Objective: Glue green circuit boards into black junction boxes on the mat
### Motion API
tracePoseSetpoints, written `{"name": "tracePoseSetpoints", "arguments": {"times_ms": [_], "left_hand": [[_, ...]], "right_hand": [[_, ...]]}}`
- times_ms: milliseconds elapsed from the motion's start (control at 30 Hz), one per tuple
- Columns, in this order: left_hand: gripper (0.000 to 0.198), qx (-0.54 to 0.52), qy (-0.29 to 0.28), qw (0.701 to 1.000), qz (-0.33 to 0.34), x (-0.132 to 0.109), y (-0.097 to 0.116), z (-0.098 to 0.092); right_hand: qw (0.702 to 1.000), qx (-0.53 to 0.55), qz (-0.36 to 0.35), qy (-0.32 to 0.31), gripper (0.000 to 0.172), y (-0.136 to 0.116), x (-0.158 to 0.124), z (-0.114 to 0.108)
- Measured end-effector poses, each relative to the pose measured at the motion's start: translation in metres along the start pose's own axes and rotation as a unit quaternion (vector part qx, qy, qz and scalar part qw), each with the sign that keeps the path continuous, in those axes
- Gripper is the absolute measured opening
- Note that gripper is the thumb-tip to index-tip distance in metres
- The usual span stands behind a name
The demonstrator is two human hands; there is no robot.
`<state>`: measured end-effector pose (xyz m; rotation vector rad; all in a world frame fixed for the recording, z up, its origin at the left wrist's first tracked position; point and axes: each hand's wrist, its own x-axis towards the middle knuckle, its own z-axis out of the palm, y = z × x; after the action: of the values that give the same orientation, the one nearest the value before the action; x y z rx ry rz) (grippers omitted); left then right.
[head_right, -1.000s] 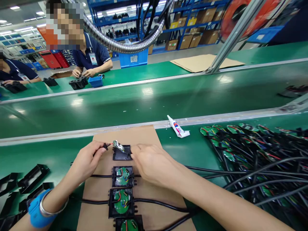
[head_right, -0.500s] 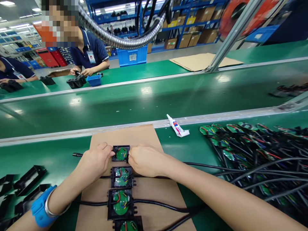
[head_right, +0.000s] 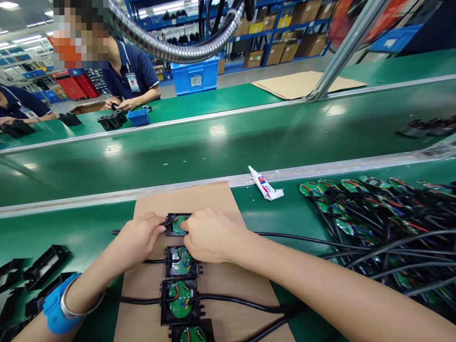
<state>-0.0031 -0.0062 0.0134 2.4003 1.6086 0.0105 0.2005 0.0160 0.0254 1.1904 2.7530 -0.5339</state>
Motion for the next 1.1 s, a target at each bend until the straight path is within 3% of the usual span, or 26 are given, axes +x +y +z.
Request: {"name": "tracePoseSetpoints", "arguments": {"times_ms": [133,267,400,633,1100], "left_hand": [[0.019,-0.107,0.014,0.993,-0.037,-0.004,-0.012,-0.002],[0.015,-0.147,0.025,0.988,-0.051,-0.001,-0.012,-0.003],[0.023,-0.077,0.036,0.996,-0.038,0.002,-0.001,-0.003],[0.039,-0.003,-0.038,0.998,-0.048,0.01,-0.001,-0.001],[0.037,0.166,-0.065,0.982,-0.065,0.015,0.008,0.003]], "right_hand": [[1.0,0.006,-0.003,0.015,0.044,0.001,0.001,0.001],[1.0,0.015,0.008,0.027,0.043,-0.002,0.002,0.002],[0.999,0.018,0.015,0.029,0.041,-0.003,0.001,0.003],[0.999,0.033,0.036,0.022,0.041,-0.005,0.0,-0.001],[0.998,0.035,0.038,0.026,0.034,-0.005,-0.002,-0.002]]}}
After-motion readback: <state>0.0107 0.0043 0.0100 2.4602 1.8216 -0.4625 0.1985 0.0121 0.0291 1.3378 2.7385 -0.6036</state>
